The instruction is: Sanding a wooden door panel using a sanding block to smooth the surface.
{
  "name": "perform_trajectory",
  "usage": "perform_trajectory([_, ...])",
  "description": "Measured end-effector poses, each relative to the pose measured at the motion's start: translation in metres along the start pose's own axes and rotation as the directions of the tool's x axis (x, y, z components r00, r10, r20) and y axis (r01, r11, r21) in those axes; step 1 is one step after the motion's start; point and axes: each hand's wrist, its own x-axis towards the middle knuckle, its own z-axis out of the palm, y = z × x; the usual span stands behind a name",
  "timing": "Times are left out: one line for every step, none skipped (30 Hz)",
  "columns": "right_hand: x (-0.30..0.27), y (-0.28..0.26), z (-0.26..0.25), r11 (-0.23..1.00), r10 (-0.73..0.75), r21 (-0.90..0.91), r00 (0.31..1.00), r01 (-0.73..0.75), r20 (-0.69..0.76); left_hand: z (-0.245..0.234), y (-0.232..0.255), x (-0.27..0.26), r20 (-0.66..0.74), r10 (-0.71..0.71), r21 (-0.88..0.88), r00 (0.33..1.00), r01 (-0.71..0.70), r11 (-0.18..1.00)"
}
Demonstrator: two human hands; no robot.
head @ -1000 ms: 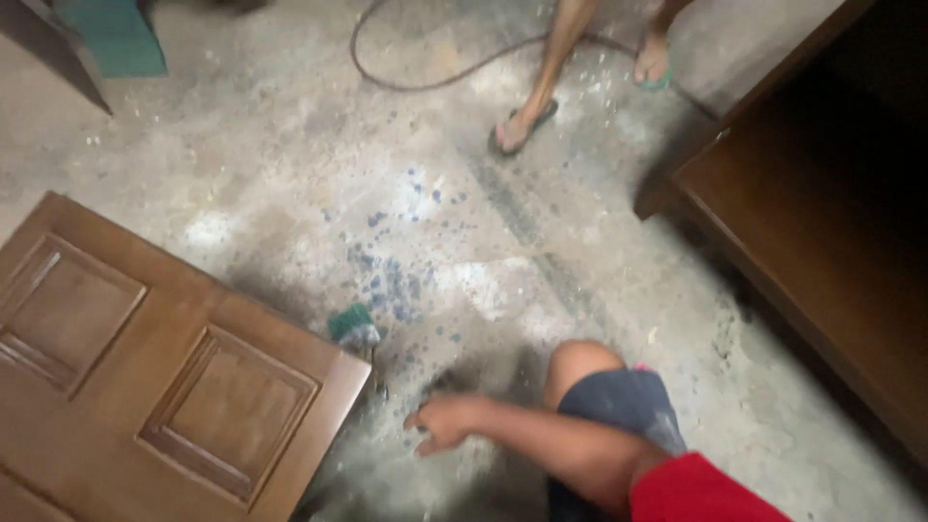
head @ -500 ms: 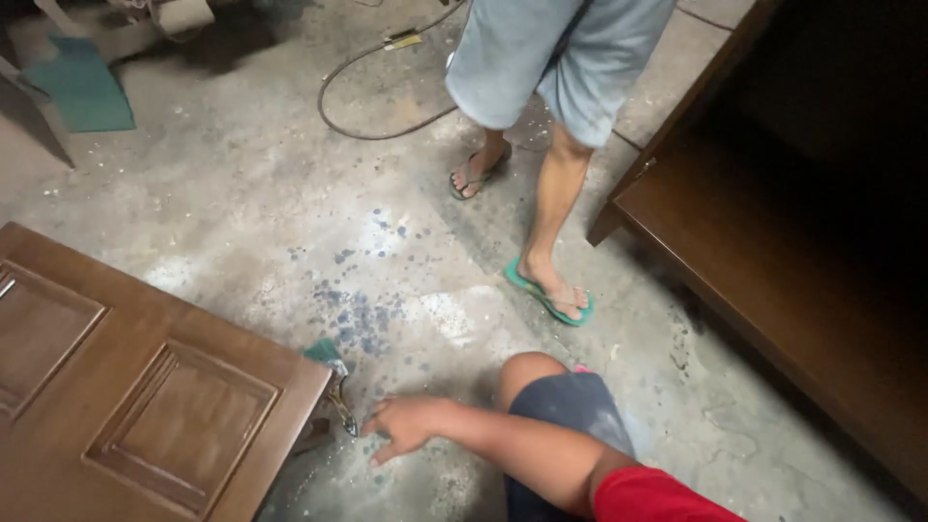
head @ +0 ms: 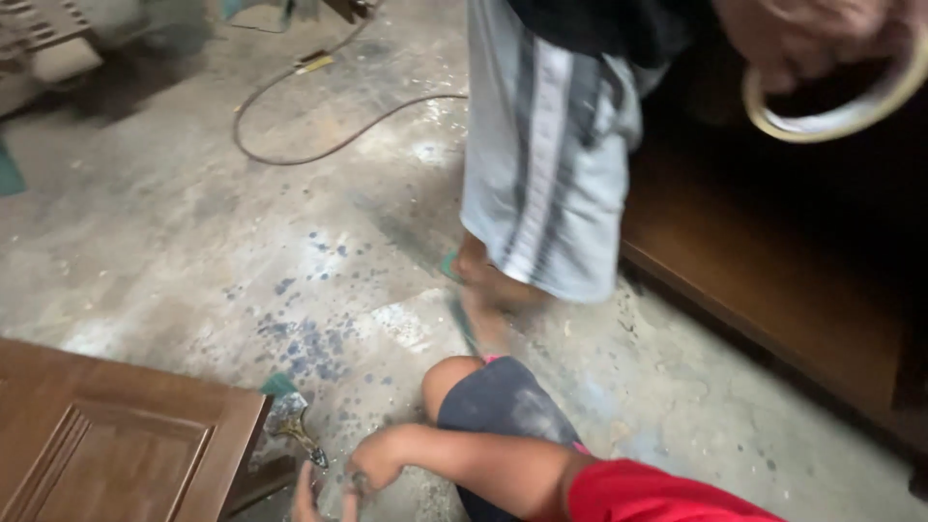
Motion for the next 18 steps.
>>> perform_trajectory([0.01,0.005,0.002,0.99,-0.09,0.109,0.996,0.088,0.017,0.009,-0.034,0.003,0.105,0.224,0.043,0.969,-0.229,0.972])
perform_trajectory([0.021,0.01,0.001,0.962,-0.186,0.206,0.982,0.177,0.026,0.02,-0.067,0.008,0.202,0.428,0.06,0.881,-0.447,0.892])
perform_trajectory([0.016,0.008,-0.006,0.963,-0.183,0.206,0.983,0.176,0.017,0.019,-0.063,0.012,0.205,0.436,0.057,0.876,-0.455,0.889])
perform_trajectory([0.012,0.009,-0.015,0.96,-0.169,0.227,0.986,0.163,0.007,0.023,-0.058,0.015,0.283,0.358,0.064,0.89,-0.39,0.919])
perform_trajectory([0.008,0.01,-0.023,0.957,-0.154,0.247,0.988,0.15,-0.003,0.027,-0.054,0.019,0.359,0.276,0.078,0.892,-0.323,0.943])
perform_trajectory([0.003,0.009,-0.024,0.952,-0.142,0.272,0.99,0.139,-0.008,0.027,-0.052,0.016,0.433,0.185,0.101,0.882,-0.251,0.963])
perform_trajectory([-0.001,0.009,-0.026,0.946,-0.129,0.297,0.992,0.127,-0.013,0.028,-0.052,0.014,0.502,0.091,0.13,0.86,-0.179,0.975])
perform_trajectory([-0.007,0.01,-0.025,0.939,-0.113,0.325,0.994,0.11,-0.012,0.03,-0.051,0.007,0.568,-0.007,0.164,0.823,-0.104,0.981])
perform_trajectory([-0.008,0.008,-0.025,0.939,-0.107,0.327,0.994,0.103,-0.006,0.028,-0.044,0.007,0.571,-0.011,0.16,0.821,-0.098,0.982])
perform_trajectory([-0.011,0.008,-0.029,0.929,-0.078,0.361,0.997,0.077,-0.012,0.031,-0.035,0.009,0.547,0.032,0.108,0.836,-0.109,0.988])
perform_trajectory([-0.015,0.008,-0.033,0.918,-0.048,0.394,0.999,0.051,-0.017,0.033,-0.025,0.011,0.52,0.074,0.056,0.851,-0.12,0.991])
perform_trajectory([-0.02,0.006,-0.034,0.918,-0.043,0.395,0.999,0.045,-0.015,0.036,-0.011,0.014,0.523,0.074,0.051,0.849,-0.118,0.992])
perform_trajectory([-0.025,0.003,-0.035,0.901,-0.02,0.433,1.0,0.026,-0.019,0.04,0.004,0.017,0.56,-0.102,0.282,0.822,-0.073,0.956])
perform_trajectory([-0.029,0.001,-0.04,0.884,0.004,0.468,1.0,0.009,-0.028,0.044,0.02,0.024,0.549,-0.274,0.498,0.79,-0.046,0.866])
perform_trajectory([-0.034,-0.001,-0.044,0.885,0.01,0.466,0.999,0.006,-0.031,0.038,0.023,0.02,0.553,-0.268,0.492,0.789,-0.05,0.869])
perform_trajectory([-0.038,-0.004,-0.048,0.866,0.034,0.5,0.999,-0.01,-0.04,0.032,0.025,0.017,0.546,-0.159,0.372,0.823,-0.067,0.926])
perform_trajectory([-0.043,-0.006,-0.051,0.846,0.059,0.533,0.997,-0.024,-0.047,0.027,0.028,0.013,0.521,-0.052,0.246,0.852,-0.092,0.965])
perform_trajectory([-0.042,-0.006,-0.05,0.846,0.064,0.532,0.997,-0.026,-0.052,0.025,0.029,0.01,0.524,-0.046,0.241,0.851,-0.097,0.966])
